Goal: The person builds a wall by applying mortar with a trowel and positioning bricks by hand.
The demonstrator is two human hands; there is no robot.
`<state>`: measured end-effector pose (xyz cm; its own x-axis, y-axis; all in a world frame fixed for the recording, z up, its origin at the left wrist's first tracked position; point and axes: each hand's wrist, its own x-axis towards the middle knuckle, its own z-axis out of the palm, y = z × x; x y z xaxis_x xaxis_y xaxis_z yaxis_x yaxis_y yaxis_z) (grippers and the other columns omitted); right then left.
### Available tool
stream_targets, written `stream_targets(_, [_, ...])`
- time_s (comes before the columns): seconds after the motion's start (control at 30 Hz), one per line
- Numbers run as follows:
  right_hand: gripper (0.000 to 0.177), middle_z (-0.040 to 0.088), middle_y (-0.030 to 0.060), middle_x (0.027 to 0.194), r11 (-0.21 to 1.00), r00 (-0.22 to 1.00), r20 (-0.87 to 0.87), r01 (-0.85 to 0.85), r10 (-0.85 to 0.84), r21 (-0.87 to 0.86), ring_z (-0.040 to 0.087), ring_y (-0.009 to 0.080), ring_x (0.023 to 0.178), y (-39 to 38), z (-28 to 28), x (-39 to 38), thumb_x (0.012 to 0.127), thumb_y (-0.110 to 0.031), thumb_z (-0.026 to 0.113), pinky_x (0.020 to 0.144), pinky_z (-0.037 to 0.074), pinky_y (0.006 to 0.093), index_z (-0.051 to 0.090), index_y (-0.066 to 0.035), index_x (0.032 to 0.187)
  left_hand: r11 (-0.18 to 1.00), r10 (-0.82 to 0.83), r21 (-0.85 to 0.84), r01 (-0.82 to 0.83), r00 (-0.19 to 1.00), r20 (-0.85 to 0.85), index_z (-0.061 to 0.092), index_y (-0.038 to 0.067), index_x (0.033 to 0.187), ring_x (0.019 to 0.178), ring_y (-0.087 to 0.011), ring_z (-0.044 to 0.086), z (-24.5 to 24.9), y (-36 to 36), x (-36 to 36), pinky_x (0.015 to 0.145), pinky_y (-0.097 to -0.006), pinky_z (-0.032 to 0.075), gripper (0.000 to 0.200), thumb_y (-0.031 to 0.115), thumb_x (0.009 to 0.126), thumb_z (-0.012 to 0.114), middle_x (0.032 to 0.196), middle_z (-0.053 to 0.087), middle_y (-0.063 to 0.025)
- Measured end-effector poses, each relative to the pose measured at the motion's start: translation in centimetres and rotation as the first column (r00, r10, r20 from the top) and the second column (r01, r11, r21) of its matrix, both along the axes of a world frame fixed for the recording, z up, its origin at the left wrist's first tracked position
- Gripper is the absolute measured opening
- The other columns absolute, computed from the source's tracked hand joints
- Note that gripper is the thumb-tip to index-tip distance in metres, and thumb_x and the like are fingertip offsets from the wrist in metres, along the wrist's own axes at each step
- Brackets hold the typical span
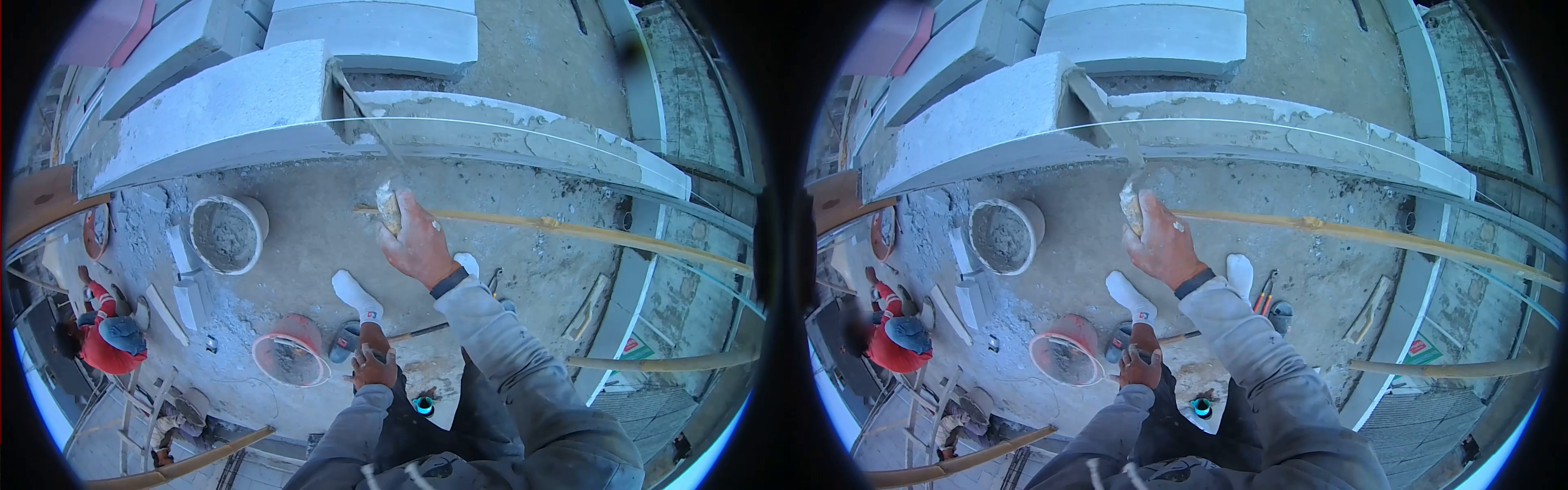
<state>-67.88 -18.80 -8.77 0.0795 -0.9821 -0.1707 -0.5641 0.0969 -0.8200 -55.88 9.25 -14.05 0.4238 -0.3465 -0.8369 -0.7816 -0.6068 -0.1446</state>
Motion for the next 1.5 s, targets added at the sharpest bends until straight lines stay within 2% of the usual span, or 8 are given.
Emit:
stream_targets(0.2, [0.038,0.058,0.0217,0.088,0.984,0.995,0.018,-0.097,0.095,0.150,0.058,0.0393,0.081,5.0,-0.2,-1.0,0.073,-0.016,0.061,0.071,0.046,0.0433,0.043,-0.003,0.104,0.999,-0.006,0.033,0.006,1.000,0.001,0.031,0.007,0.135,0.129,-0.0322,0.029,0.2,-0.4,-0.6,0.099,-0.0670,0.013,0.074,0.052,0.080,0.053,0.139,0.032,-0.0137])
stream_targets(0.37, [0.036,0.058,0.0240,0.086,0.920,0.991,0.086,0.062,-0.103,0.386,0.057,0.0418,0.083,5.0,0.0,0.4,0.074,-0.020,0.059,0.072,0.044,0.0466,0.041,-0.003,0.100,0.999,-0.010,0.047,0.010,1.000,0.000,0.030,0.007,0.135,0.129,-0.0320,0.029,-0.3,-0.1,-0.7,0.099,-0.0670,0.013,0.075,0.053,0.079,0.052,0.140,0.031,-0.0132])
stream_targets(0.67, [0.037,0.057,0.0269,0.093,0.894,0.932,0.149,0.257,-0.329,0.366,0.056,0.0444,0.086,-0.2,-2.5,9.9,0.076,-0.022,0.055,0.077,0.043,0.0488,0.040,-0.004,0.105,0.995,-0.081,0.052,0.082,0.997,-0.019,0.030,0.009,0.136,0.130,-0.0305,0.029,-0.9,0.9,-0.1,0.098,-0.0676,0.016,0.079,0.054,0.076,0.055,0.141,0.030,-0.0117])
stream_targets(0.73, [0.043,0.055,0.0271,0.090,0.943,0.933,0.152,0.309,-0.326,0.124,0.055,0.0440,0.083,1.5,-4.0,12.7,0.077,-0.020,0.058,0.075,0.044,0.0464,0.037,0.001,0.108,0.989,-0.126,0.072,0.128,0.992,-0.031,0.030,0.009,0.136,0.130,-0.0299,0.028,-1.9,2.7,0.6,0.098,-0.0677,0.017,0.080,0.054,0.075,0.056,0.142,0.028,-0.0107])
stream_targets(0.8, [0.043,0.055,0.0277,0.091,0.953,0.947,0.127,0.281,-0.295,0.117,0.055,0.0444,0.084,5.0,-3.6,14.0,0.078,-0.020,0.057,0.075,0.044,0.0468,0.037,0.002,0.108,0.893,-0.398,0.181,0.411,0.912,-0.103,0.030,0.009,0.135,0.130,-0.0282,0.028,-4.3,6.1,2.0,0.096,-0.0679,0.021,0.081,0.050,0.073,0.060,0.144,0.025,-0.0071])
stream_targets(1.03, [0.041,0.055,0.0283,0.092,0.899,0.963,0.195,0.085,-0.185,0.430,0.055,0.0449,0.084,11.5,-1.3,9.2,0.079,-0.020,0.058,0.074,0.043,0.0472,0.037,0.002,0.107,0.865,-0.418,0.223,0.450,0.891,-0.179,0.028,0.009,0.136,0.131,-0.0269,0.027,-7.9,9.7,3.4,0.096,-0.0679,0.023,0.080,0.047,0.073,0.060,0.145,0.023,-0.0043])
stream_targets(1.23, [0.039,0.054,0.0302,0.089,0.833,0.905,0.183,0.253,-0.383,0.493,0.055,0.0461,0.085,5.9,-0.5,8.9,0.079,-0.023,0.057,0.074,0.043,0.0478,0.035,-0.002,0.103,0.994,-0.074,0.082,0.078,0.996,-0.052,0.028,0.009,0.135,0.130,-0.0287,0.028,-1.9,2.1,0.5,0.098,-0.0684,0.016,0.079,0.050,0.074,0.057,0.144,0.025,-0.0079])
stream_targets(1.5, [0.044,0.056,0.0260,0.090,0.816,0.910,0.334,0.010,-0.247,0.578,0.058,0.0382,0.086,10.0,1.5,5.5,0.079,-0.027,0.056,0.075,0.045,0.0426,0.036,-0.001,0.108,0.892,-0.238,0.360,0.273,0.961,-0.139,0.029,0.008,0.136,0.130,-0.0301,0.026,-1.7,0.5,0.2,0.098,-0.0672,0.015,0.075,0.052,0.079,0.050,0.142,0.028,-0.0097])
